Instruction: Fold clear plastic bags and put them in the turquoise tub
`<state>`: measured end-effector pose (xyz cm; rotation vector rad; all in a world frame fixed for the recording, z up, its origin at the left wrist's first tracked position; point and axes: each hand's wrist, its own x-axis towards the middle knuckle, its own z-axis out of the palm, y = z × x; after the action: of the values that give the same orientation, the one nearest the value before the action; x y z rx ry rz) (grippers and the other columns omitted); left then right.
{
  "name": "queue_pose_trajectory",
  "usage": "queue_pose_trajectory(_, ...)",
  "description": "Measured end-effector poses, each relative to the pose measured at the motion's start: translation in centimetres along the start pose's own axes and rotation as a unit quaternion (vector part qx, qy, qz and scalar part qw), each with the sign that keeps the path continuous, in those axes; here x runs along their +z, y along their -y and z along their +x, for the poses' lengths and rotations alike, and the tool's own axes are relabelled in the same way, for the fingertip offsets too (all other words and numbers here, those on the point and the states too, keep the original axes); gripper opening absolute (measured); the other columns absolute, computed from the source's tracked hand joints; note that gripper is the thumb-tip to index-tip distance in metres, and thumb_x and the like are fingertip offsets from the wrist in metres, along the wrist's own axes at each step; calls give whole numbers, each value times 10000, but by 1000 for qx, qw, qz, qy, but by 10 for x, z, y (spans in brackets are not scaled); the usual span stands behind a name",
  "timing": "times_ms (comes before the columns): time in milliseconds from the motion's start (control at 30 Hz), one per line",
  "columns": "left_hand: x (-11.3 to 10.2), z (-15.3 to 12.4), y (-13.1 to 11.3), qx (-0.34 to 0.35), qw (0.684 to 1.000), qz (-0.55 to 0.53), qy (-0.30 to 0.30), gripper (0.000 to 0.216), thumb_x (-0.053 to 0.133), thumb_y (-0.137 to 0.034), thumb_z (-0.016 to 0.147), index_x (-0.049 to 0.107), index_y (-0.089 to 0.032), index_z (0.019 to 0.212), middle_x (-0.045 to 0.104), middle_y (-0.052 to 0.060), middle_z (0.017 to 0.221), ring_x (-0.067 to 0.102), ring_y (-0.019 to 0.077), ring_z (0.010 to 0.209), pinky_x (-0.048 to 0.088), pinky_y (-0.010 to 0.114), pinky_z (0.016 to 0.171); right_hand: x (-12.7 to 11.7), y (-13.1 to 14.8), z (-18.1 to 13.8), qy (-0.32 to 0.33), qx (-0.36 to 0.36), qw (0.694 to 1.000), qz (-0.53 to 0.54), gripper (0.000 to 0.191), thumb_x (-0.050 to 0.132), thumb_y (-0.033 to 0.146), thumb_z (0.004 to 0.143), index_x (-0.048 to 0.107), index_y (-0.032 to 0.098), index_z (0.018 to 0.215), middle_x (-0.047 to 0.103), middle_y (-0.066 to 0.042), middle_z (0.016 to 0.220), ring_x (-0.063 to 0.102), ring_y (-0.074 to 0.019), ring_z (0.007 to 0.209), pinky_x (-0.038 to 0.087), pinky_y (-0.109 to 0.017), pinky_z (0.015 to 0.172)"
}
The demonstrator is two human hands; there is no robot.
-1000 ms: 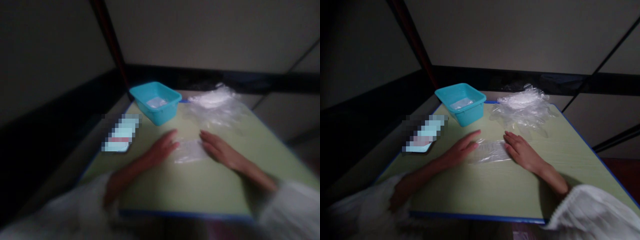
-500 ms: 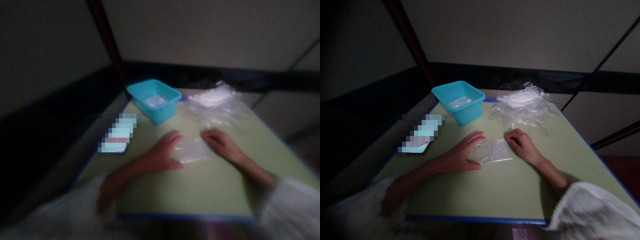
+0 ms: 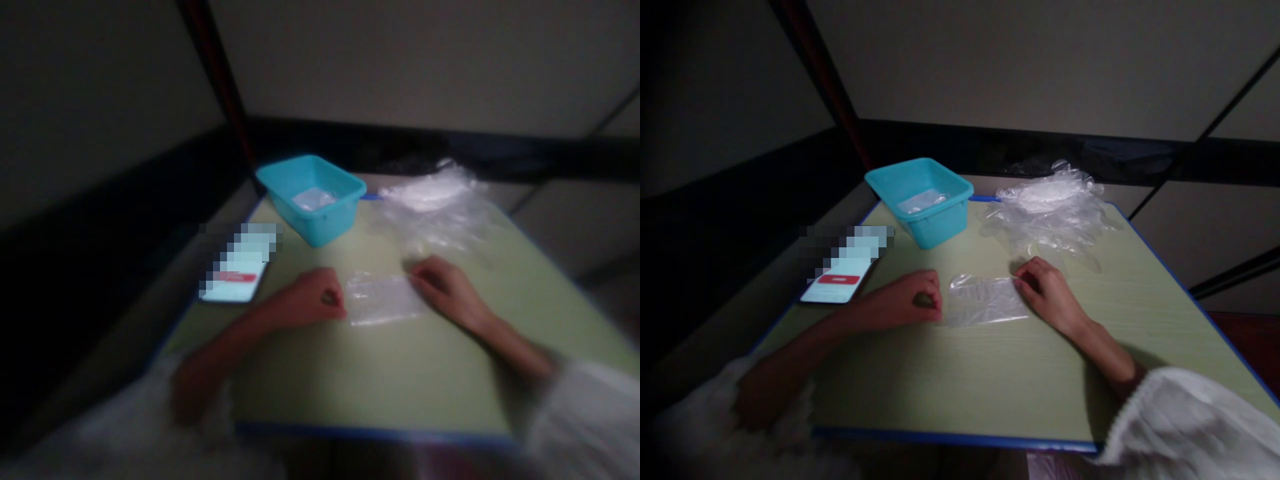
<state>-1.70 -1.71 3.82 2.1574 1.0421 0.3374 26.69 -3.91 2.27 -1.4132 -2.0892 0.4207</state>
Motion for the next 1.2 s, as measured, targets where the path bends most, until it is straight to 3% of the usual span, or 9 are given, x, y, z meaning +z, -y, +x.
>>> queue_pose_trajectory(567, 8, 1, -4, -24, 1000, 20, 0, 57, 613, -99, 687, 642, -131, 652, 604, 7, 762, 571, 135, 752, 395, 211, 682, -1, 1, -1, 11, -18, 1000, -14, 147, 469, 246, 867, 583, 154, 854, 590, -80, 818, 565, -202, 731, 444, -333, 631)
queue_pose_trajectory(833, 7, 0, -3, -56, 998, 19, 5, 38, 634, -158, 693, 654, -133, 672, 600, 6, 748, 556, 134, 711, 383, 210, 632, -2, 3, -1, 12, -30, 999, -16, 138, 468, 235, 865, 582, 158, 862, 587, -81, 824, 568, -204, 737, 446, -333, 637)
queue_pose_trajectory(1200, 10, 3, -6, -36, 999, 23, 2, 60, 609, -104, 677, 655, -123, 643, 613, 19, 752, 561, 131, 718, 383, 205, 641, -2, 3, 0, 15, -35, 999, -16, 128, 475, 219, 865, 585, 154, 868, 579, -74, 815, 560, -196, 722, 443, -323, 633)
